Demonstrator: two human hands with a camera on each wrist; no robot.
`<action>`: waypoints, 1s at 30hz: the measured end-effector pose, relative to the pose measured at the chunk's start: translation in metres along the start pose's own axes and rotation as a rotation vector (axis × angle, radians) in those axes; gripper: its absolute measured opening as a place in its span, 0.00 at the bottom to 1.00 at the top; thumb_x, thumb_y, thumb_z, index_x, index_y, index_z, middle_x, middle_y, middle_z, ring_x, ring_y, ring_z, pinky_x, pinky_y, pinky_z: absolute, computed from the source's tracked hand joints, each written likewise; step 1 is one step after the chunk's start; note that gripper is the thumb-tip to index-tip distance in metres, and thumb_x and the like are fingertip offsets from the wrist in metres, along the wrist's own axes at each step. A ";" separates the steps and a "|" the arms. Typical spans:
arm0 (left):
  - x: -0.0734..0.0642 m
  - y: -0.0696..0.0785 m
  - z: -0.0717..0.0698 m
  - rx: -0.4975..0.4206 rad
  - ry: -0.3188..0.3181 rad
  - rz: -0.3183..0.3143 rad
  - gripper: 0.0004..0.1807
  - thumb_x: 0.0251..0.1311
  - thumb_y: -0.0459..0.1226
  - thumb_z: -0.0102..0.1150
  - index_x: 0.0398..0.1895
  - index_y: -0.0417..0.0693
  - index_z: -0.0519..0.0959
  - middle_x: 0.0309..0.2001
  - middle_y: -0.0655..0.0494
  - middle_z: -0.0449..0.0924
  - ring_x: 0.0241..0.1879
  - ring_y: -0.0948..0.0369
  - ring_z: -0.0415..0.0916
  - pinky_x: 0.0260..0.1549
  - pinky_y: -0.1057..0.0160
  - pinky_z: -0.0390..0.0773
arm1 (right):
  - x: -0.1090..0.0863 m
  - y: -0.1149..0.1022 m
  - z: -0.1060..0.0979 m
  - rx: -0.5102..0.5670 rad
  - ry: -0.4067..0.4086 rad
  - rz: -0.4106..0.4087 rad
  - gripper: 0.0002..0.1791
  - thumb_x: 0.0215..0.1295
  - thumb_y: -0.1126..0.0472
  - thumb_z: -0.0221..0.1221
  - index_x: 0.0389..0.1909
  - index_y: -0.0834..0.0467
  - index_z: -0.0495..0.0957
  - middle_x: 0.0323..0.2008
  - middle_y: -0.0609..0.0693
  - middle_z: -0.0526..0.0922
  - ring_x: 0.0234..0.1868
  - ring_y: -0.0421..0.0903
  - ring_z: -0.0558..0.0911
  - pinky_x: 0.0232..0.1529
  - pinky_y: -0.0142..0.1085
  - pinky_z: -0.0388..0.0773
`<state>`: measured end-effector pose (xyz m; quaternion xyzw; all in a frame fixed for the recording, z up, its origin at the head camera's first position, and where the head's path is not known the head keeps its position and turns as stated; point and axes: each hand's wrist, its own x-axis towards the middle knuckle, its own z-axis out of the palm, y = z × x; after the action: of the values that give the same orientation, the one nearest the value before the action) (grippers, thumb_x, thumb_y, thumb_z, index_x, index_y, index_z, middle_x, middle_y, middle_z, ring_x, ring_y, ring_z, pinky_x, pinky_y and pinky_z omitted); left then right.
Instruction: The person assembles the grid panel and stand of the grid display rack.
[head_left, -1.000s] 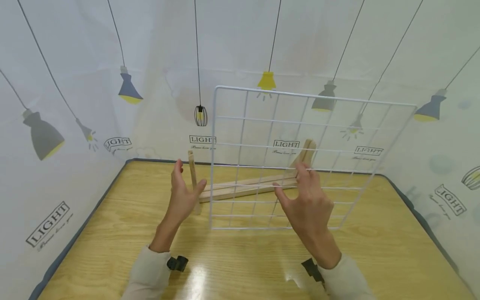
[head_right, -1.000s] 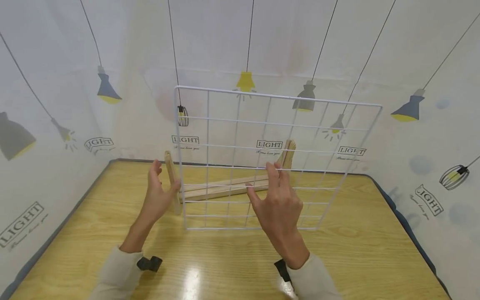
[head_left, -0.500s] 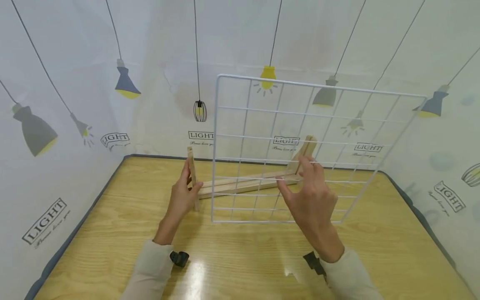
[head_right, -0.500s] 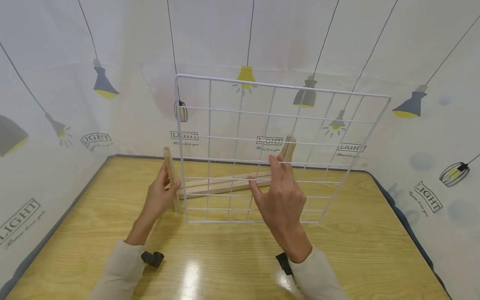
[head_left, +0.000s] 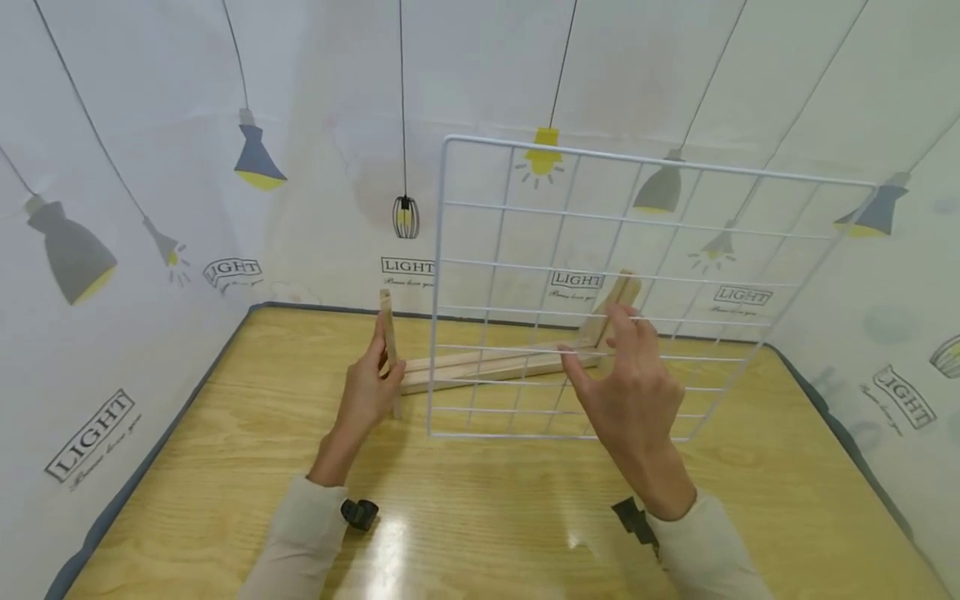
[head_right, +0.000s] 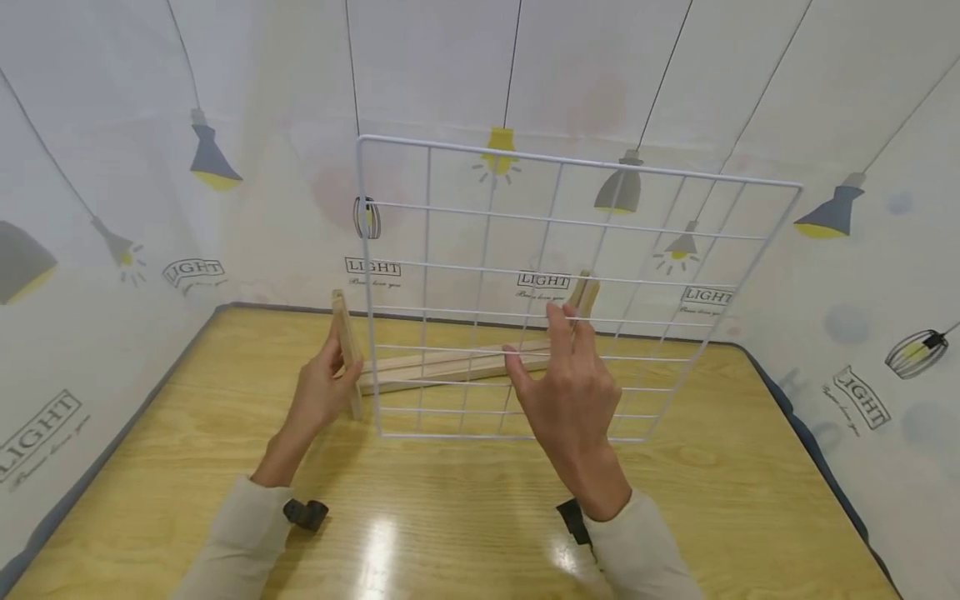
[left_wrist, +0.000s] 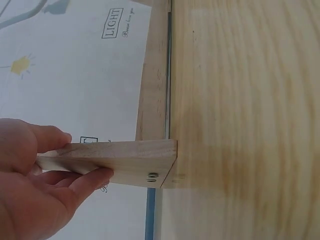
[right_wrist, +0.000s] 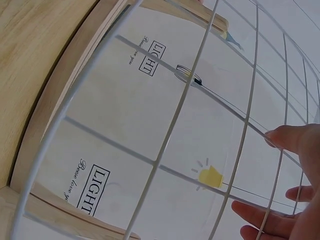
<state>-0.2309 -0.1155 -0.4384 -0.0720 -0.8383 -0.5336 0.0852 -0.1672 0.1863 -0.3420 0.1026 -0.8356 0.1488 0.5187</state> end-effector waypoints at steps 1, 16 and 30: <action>0.000 0.001 0.000 0.003 0.004 0.005 0.43 0.71 0.31 0.51 0.80 0.57 0.39 0.73 0.29 0.53 0.67 0.40 0.64 0.53 0.48 0.78 | 0.001 0.000 0.000 0.000 0.003 -0.001 0.36 0.48 0.49 0.74 0.56 0.62 0.75 0.45 0.61 0.81 0.29 0.52 0.87 0.07 0.35 0.55; -0.005 0.001 0.011 0.038 0.008 0.079 0.42 0.69 0.31 0.53 0.80 0.52 0.43 0.70 0.31 0.60 0.63 0.41 0.69 0.42 0.55 0.85 | 0.020 -0.003 -0.004 0.011 0.049 -0.028 0.36 0.48 0.50 0.74 0.57 0.63 0.76 0.47 0.60 0.82 0.31 0.54 0.88 0.07 0.36 0.58; -0.008 0.002 0.021 0.021 0.010 0.177 0.42 0.63 0.25 0.56 0.79 0.45 0.50 0.66 0.28 0.63 0.60 0.39 0.72 0.45 0.53 0.83 | 0.034 -0.008 -0.005 0.018 0.053 -0.022 0.36 0.50 0.49 0.74 0.58 0.63 0.75 0.49 0.60 0.82 0.32 0.54 0.87 0.07 0.37 0.59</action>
<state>-0.2240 -0.0960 -0.4468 -0.1422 -0.8338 -0.5156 0.1371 -0.1760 0.1803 -0.3084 0.1124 -0.8189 0.1534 0.5415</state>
